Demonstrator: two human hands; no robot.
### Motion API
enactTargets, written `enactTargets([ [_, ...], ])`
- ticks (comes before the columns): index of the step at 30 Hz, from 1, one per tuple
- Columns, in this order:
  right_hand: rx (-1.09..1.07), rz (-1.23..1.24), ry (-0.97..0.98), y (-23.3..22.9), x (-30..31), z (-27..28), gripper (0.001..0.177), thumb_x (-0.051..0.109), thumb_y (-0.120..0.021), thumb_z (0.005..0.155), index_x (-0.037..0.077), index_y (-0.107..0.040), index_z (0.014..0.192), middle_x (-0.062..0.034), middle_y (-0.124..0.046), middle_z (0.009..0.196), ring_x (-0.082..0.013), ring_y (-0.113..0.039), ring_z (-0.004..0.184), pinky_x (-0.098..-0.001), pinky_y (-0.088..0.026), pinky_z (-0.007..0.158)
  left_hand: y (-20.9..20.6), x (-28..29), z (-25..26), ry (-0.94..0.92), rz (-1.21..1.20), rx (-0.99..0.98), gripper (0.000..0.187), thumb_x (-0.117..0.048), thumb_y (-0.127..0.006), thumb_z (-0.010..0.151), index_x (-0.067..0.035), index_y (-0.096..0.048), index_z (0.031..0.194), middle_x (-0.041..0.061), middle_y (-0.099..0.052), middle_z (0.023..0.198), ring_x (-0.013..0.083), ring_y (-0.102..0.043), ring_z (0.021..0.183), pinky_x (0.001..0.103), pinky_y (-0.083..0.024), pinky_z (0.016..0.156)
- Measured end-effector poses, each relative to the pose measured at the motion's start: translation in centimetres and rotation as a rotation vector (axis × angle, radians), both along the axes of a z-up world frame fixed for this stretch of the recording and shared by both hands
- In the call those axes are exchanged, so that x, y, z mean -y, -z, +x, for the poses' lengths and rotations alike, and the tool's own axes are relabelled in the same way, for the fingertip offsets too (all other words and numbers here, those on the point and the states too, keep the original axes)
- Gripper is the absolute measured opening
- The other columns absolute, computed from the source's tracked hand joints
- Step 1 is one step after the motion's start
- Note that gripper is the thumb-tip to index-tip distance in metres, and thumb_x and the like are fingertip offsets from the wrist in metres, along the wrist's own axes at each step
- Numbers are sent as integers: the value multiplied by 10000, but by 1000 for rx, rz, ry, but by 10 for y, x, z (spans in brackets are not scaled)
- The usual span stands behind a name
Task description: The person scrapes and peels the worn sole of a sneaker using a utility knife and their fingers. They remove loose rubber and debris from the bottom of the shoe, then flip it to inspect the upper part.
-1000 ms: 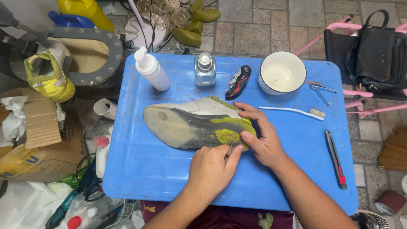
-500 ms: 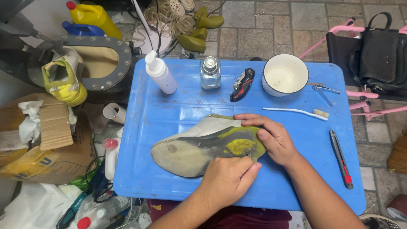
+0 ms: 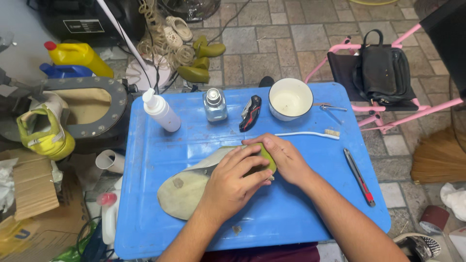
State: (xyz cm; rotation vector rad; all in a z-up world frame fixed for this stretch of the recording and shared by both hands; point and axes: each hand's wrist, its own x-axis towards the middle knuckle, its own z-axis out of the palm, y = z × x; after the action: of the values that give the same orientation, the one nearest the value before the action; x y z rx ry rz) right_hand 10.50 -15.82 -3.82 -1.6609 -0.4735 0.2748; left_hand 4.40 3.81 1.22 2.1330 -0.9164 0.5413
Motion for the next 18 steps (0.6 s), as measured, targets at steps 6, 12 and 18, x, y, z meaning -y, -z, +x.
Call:
enactTargets([
  [6, 336, 57, 157, -3, -8, -6, 305, 200, -414, 1121, 2, -608, 1248, -161, -673, 1360, -266, -649, 1283, -366, -493, 1105, 5, 4, -2, -93, 76, 122, 198, -134, -757, 880, -34, -673, 1029, 91, -675, 1118, 276, -661, 1197, 518, -488, 1107],
  [12, 446, 152, -13, 0, 17, -32, 304, 109, -600, 1032, 33, -546, 1321, -211, -498, 1531, -360, -451, 1483, -446, -375, 1216, -1, 2, 2, -150, -119, -106, 154, -104, -749, 900, -35, -646, 992, 103, -673, 1075, 302, -665, 1151, 486, -501, 1096],
  [18, 581, 3, 159, 18, 8, -22, 369, 155, -793, 889, 90, -654, 1225, -174, -587, 1474, -338, -597, 1382, -419, -498, 1145, -4, 3, 9, -33, -201, -174, 135, -30, -718, 885, -27, -616, 974, 92, -661, 1040, 316, -656, 1191, 510, -466, 1161],
])
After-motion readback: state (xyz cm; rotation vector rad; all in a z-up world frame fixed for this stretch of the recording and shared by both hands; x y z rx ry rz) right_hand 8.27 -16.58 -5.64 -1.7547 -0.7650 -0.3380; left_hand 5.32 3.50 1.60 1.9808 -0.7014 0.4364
